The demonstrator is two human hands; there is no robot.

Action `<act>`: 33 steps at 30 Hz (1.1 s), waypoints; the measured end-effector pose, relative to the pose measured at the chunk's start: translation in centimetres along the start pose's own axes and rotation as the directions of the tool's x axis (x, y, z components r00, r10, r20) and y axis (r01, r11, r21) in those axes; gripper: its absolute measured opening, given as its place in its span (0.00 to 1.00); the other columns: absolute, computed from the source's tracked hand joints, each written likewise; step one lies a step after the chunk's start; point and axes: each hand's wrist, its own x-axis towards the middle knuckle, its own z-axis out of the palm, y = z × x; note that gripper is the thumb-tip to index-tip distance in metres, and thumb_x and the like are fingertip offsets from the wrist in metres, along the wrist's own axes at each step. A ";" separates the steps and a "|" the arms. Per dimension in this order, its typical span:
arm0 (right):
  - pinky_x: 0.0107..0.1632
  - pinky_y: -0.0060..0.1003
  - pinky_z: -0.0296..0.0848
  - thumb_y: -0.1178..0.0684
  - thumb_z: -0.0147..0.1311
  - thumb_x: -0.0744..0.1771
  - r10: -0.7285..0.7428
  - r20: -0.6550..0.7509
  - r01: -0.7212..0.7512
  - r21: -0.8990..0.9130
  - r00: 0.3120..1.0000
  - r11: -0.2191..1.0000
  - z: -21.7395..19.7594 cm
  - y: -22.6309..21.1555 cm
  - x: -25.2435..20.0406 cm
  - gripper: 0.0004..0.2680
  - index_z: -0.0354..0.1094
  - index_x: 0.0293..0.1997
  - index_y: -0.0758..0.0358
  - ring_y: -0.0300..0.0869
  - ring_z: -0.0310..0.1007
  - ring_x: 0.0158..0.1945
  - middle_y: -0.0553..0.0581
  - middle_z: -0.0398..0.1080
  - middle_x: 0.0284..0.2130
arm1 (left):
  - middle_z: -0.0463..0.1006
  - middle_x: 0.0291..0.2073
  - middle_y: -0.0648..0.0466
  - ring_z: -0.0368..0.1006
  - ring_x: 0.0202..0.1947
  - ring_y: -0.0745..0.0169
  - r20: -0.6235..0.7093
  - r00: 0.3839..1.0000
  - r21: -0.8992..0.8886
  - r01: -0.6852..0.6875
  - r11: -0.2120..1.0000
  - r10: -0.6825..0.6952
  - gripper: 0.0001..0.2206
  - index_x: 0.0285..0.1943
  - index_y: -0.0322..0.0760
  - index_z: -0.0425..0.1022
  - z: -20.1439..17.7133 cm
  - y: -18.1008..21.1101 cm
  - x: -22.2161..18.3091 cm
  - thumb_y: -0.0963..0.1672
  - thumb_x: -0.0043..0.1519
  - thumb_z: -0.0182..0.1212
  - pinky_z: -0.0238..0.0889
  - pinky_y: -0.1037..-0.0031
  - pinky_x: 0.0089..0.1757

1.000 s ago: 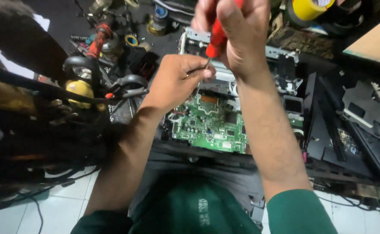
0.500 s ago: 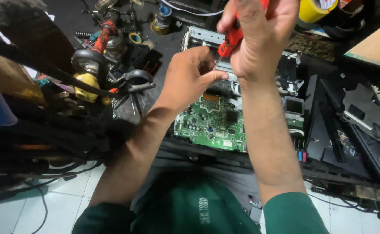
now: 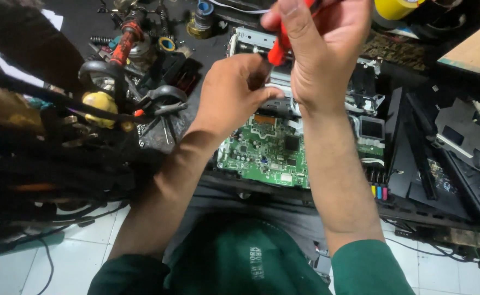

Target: Removing a circuit board and its protective metal shield from the internal chassis of a printer using a screwdriver.

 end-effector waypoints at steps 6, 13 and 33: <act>0.54 0.45 0.71 0.41 0.52 0.70 0.184 0.141 -0.189 0.021 0.973 0.982 -2.0 -0.5 0.2 0.11 0.64 0.42 0.57 0.49 0.74 0.50 0.58 0.72 0.39 | 0.84 0.45 0.52 0.80 0.45 0.60 0.265 0.958 -0.080 -0.089 0.993 0.107 0.09 0.53 0.36 0.77 -1.3 1.0 -0.8 0.40 0.65 0.58 0.72 0.66 0.49; 0.61 0.48 0.81 0.54 0.63 0.72 0.081 0.064 -0.083 0.031 0.995 0.996 -1.2 -1.0 -1.3 0.15 0.61 0.65 0.58 0.53 0.77 0.49 0.63 0.73 0.46 | 0.80 0.25 0.63 0.70 0.26 0.68 0.113 0.984 0.165 0.120 0.979 -0.140 0.20 0.29 0.46 0.73 -0.5 1.3 -0.6 0.56 0.50 0.79 0.61 0.73 0.30; 0.21 0.29 0.59 0.42 0.34 0.77 -0.057 0.290 -0.078 0.433 0.955 0.898 -4.9 -7.3 -2.1 0.14 0.64 0.58 0.59 0.37 0.57 0.17 0.55 0.58 0.23 | 0.78 0.33 0.56 0.72 0.38 0.50 0.197 0.959 0.723 -0.002 0.691 -0.204 0.07 0.35 0.47 0.82 4.3 -3.1 -3.1 0.49 0.63 0.65 0.58 0.60 0.41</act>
